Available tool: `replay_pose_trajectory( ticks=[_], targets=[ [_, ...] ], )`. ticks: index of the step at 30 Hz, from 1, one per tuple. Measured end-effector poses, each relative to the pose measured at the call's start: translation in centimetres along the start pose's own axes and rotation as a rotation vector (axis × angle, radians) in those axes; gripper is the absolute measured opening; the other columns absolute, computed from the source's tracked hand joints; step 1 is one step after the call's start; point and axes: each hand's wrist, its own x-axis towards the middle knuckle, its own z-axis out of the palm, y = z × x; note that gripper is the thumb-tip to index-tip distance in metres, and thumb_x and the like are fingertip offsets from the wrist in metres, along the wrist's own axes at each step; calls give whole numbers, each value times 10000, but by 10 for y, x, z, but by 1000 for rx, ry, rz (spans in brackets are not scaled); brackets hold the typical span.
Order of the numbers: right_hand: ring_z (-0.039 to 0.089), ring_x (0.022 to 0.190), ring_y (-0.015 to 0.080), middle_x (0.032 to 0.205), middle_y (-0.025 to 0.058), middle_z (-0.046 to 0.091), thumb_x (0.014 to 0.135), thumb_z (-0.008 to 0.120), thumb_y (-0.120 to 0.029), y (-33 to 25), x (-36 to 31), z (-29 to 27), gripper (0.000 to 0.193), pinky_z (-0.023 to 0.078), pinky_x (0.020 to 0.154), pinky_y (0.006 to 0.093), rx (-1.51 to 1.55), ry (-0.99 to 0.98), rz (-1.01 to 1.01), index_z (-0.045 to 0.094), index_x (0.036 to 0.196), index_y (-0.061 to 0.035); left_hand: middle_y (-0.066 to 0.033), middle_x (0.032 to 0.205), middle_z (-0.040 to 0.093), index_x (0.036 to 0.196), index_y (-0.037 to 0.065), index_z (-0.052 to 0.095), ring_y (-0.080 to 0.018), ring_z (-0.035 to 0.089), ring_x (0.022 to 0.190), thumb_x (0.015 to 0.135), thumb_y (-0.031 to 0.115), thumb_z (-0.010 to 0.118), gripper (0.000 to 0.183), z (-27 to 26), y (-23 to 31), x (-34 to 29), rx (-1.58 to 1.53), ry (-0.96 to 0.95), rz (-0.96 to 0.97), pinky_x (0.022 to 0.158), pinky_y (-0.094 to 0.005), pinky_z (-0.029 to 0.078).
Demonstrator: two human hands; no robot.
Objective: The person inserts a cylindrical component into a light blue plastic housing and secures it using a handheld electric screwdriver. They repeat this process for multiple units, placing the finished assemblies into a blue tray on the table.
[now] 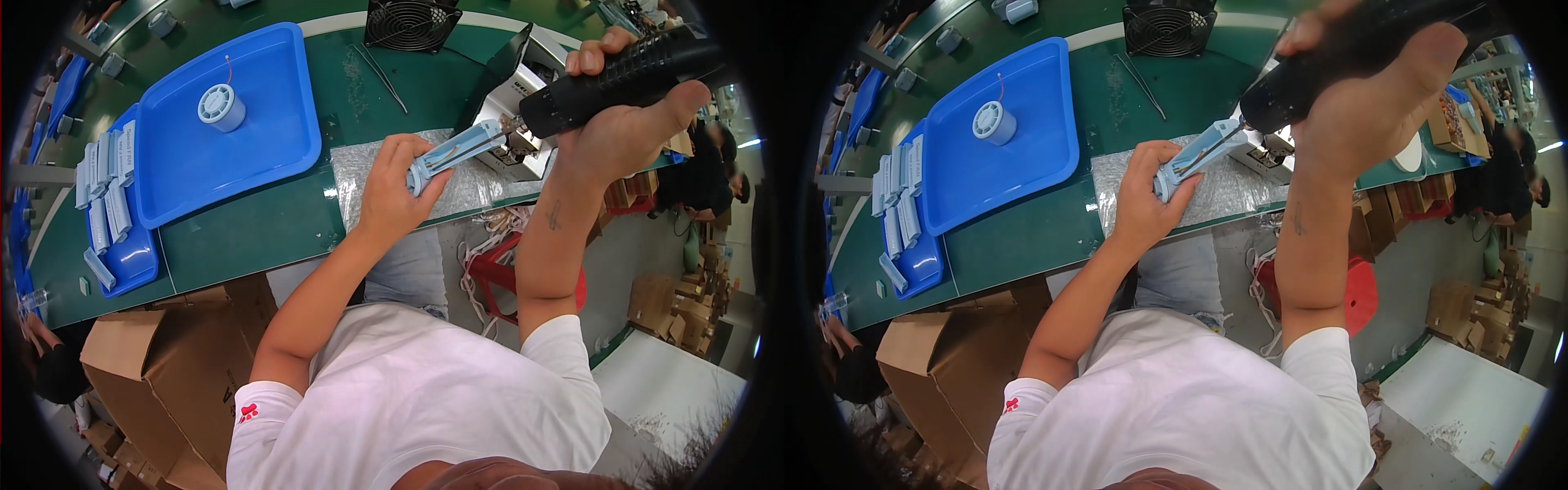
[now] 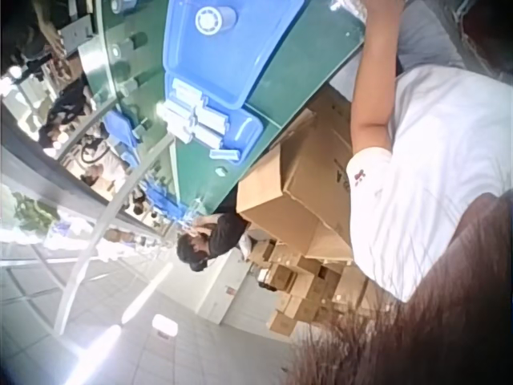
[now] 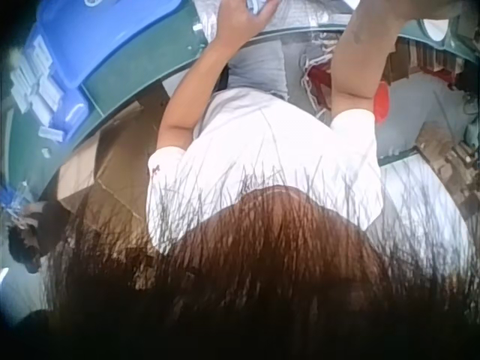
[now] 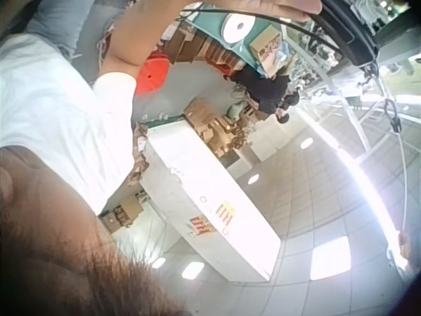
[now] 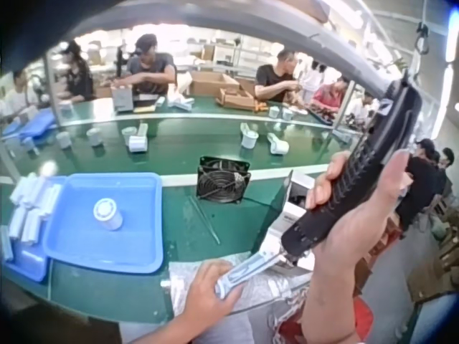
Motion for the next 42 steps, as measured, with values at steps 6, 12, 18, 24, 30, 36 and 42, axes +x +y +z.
replay_pose_trajectory(
  ticks=[6,12,18,24,30,36,42],
  targets=[
    [585,730,234,957,160,610,957,417,-807,3,-2,-8,813,502,660,363,62,-25,49,479,1304,-74,-152,1117,641,1060,18,635,-323,665,988,801,67,834,330,0,-1,-1,8,7,16,835,-373,531],
    [561,717,204,981,146,583,913,487,-826,3,-11,-18,807,483,639,350,242,-134,51,495,1301,-119,-154,1122,639,1074,17,628,-326,664,985,804,71,835,345,0,-2,-6,21,4,23,832,-373,532],
    [592,716,206,942,140,635,915,474,-833,4,-16,-22,825,495,645,365,239,-3,145,513,1282,-95,-164,1148,640,1092,25,617,-336,652,1026,800,55,827,360,4,2,-2,14,-31,38,884,-384,521],
    [569,519,198,778,127,614,1092,395,-571,-32,-5,5,577,502,495,313,728,-57,22,541,1118,-13,-153,1148,642,1114,14,612,-286,651,1030,838,44,795,333,2,-3,0,26,-15,19,907,-353,504],
    [595,536,171,786,118,625,1102,483,-439,-30,12,-7,417,507,483,278,562,14,-233,536,1131,-26,-139,1147,640,1112,12,609,-259,642,1010,858,48,781,309,2,-2,-2,14,-31,-3,897,-339,500],
    [592,540,139,787,88,626,1102,517,-372,-21,27,-12,322,498,486,252,-95,16,-436,531,1149,-54,-157,1112,646,1074,22,621,-325,654,1001,817,63,816,325,2,-2,-2,18,-8,3,857,-381,524],
    [592,564,148,815,95,624,1070,533,-426,-23,11,-14,386,498,501,267,44,5,-211,512,1184,-59,-153,1121,640,1080,24,619,-307,646,998,818,59,816,330,0,-5,-2,19,-11,33,868,-380,515]
  ],
)
